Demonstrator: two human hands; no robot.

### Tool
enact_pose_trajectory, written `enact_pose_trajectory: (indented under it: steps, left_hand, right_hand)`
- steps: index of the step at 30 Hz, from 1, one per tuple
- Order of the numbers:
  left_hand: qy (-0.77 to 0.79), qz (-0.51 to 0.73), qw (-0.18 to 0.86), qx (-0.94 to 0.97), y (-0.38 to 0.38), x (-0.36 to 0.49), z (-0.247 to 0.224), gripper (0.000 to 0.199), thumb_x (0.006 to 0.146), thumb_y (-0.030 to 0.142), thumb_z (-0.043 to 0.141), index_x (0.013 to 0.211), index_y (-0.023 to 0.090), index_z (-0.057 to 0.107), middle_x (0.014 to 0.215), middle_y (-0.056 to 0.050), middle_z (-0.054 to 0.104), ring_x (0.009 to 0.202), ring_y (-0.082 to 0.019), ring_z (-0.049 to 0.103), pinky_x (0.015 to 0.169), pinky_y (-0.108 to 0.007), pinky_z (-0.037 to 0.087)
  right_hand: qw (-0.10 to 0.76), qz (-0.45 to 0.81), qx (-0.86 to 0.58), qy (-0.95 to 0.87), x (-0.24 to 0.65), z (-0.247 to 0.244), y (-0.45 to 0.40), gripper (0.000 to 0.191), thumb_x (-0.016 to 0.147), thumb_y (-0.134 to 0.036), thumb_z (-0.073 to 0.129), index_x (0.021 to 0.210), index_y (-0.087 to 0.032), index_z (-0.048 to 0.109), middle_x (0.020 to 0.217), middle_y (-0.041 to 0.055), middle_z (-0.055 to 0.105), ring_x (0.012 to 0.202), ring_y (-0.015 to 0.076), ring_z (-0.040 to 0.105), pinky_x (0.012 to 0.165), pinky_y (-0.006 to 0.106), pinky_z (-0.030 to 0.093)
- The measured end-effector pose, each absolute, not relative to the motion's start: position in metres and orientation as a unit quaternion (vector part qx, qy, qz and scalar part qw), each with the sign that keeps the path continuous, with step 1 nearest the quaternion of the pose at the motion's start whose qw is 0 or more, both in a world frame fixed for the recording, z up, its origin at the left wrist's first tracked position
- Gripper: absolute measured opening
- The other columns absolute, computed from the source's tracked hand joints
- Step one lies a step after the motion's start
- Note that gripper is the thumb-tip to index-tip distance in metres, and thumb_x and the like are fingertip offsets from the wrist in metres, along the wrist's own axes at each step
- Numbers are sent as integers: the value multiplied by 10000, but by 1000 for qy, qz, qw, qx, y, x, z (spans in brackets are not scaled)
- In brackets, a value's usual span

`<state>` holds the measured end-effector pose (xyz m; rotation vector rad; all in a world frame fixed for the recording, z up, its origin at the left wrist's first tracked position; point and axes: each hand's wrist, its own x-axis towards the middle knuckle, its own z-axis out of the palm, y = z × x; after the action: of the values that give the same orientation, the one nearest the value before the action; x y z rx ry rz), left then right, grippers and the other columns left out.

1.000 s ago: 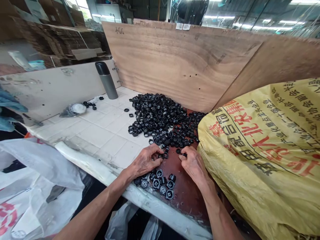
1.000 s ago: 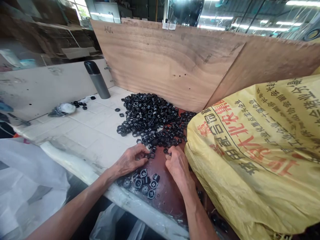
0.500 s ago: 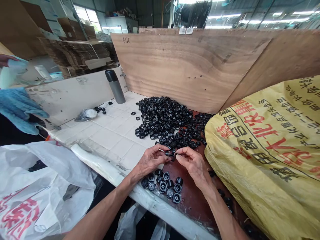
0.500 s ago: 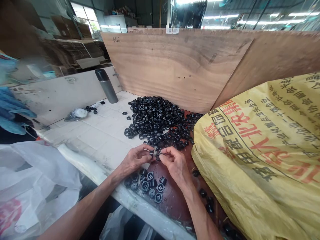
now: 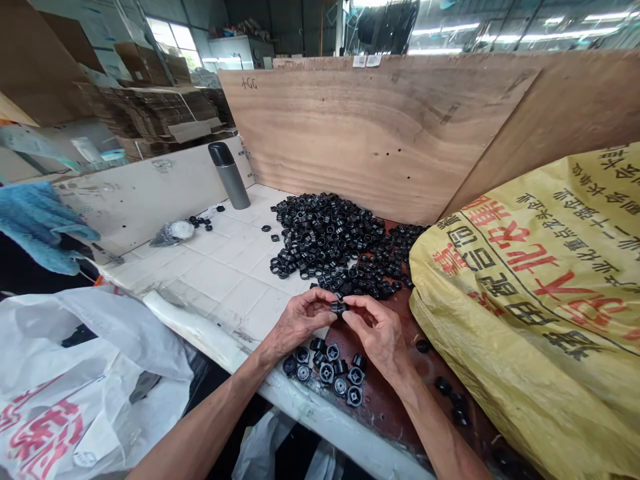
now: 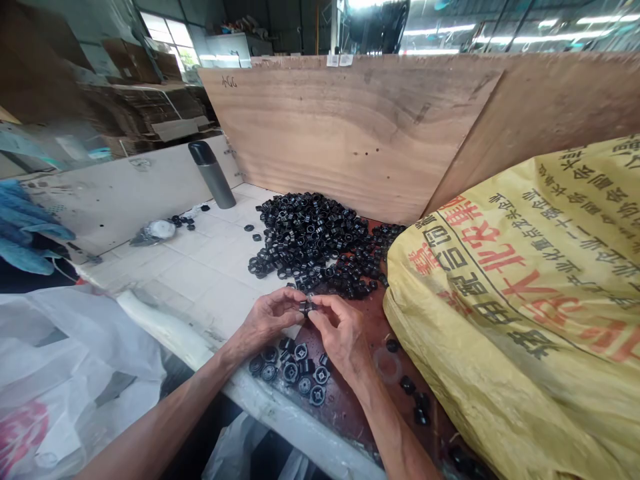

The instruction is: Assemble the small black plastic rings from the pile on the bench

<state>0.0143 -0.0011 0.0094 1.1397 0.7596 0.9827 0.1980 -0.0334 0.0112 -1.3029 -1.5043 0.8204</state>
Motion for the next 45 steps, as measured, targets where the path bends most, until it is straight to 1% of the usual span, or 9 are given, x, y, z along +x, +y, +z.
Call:
enact_pose_trajectory:
  steps: [13, 18, 25, 31, 33, 36, 40, 43, 45]
  left_hand:
    - [336, 441, 641, 530, -2, 17, 7, 330, 728, 293, 797, 977, 148, 636, 917, -37, 658, 826, -151, 648, 817, -296, 524]
    - [351, 439, 610, 558, -2, 17, 7, 320, 743, 330, 774, 970, 147, 643, 911, -45, 656, 844, -166, 642, 767, -281, 527]
    - [336, 424, 616, 572, -2, 16, 1, 308, 773, 344, 756, 985, 146, 651, 929, -57, 657, 825, -166, 653, 729, -276, 538]
    - [334, 445, 620, 553, -2, 17, 3, 288, 761, 310, 771, 971, 151, 656, 927, -45, 655, 836, -159, 650, 800, -287, 533]
    - [333, 448, 616, 556, -2, 17, 4, 277, 762, 296, 772, 968, 146, 662, 942, -50, 654, 857, -163, 649, 829, -298, 531]
    - [326, 443, 614, 566, -2, 16, 5, 270, 774, 289, 764, 982, 147, 666, 960, -57, 657, 875, -168, 647, 843, -307, 531]
    - [324, 451, 614, 561, -1, 15, 4, 261, 782, 276, 757, 989, 148, 661, 944, -53, 655, 857, -165, 646, 829, -306, 534]
    - [329, 449, 613, 561, -1, 14, 5, 263, 786, 271, 753, 999, 146, 660, 945, -54, 657, 846, -161, 644, 815, -296, 533]
    - [339, 448, 607, 562, -1, 14, 5, 268, 785, 268, 754, 1003, 144, 661, 954, -53, 658, 851, -159, 643, 819, -288, 527]
  right_hand:
    - [469, 261, -507, -674, 193, 9, -33, 174, 880, -198, 575, 1006, -213, 693, 979, 52, 708, 868, 184, 672, 765, 279, 545]
    - [464, 235, -499, -694, 192, 7, -31, 164, 906, -208, 570, 1014, -214, 693, 1004, 64, 708, 924, 194, 671, 838, 303, 539]
    - [401, 152, -517, -741, 193, -2, -29, 265, 992, -273, 463, 879, -214, 695, 792, 49, 675, 765, 184, 652, 734, 290, 512]
    - [438, 189, -507, -718, 191, 3, -34, 217, 952, -293, 535, 1124, -194, 623, 927, 67, 690, 814, 182, 658, 754, 267, 516]
    - [422, 181, -499, -735, 192, 3, -35, 175, 964, -279, 506, 1012, -203, 656, 881, 57, 692, 793, 175, 654, 741, 255, 497]
    - [395, 147, -531, -735, 194, 3, -35, 321, 990, -318, 469, 755, -206, 656, 642, 15, 621, 594, 142, 587, 619, 236, 438]
    - [412, 168, -544, -711, 194, 11, -36, 328, 977, -372, 493, 759, -189, 657, 597, -6, 580, 542, 125, 536, 577, 232, 403]
    - [412, 189, -539, -710, 193, 17, -38, 389, 966, -382, 502, 640, -198, 607, 562, -12, 548, 521, 122, 501, 552, 232, 393]
    - [419, 201, -534, -707, 192, 18, -38, 299, 940, -377, 547, 718, -196, 633, 626, -7, 585, 551, 124, 518, 559, 228, 411]
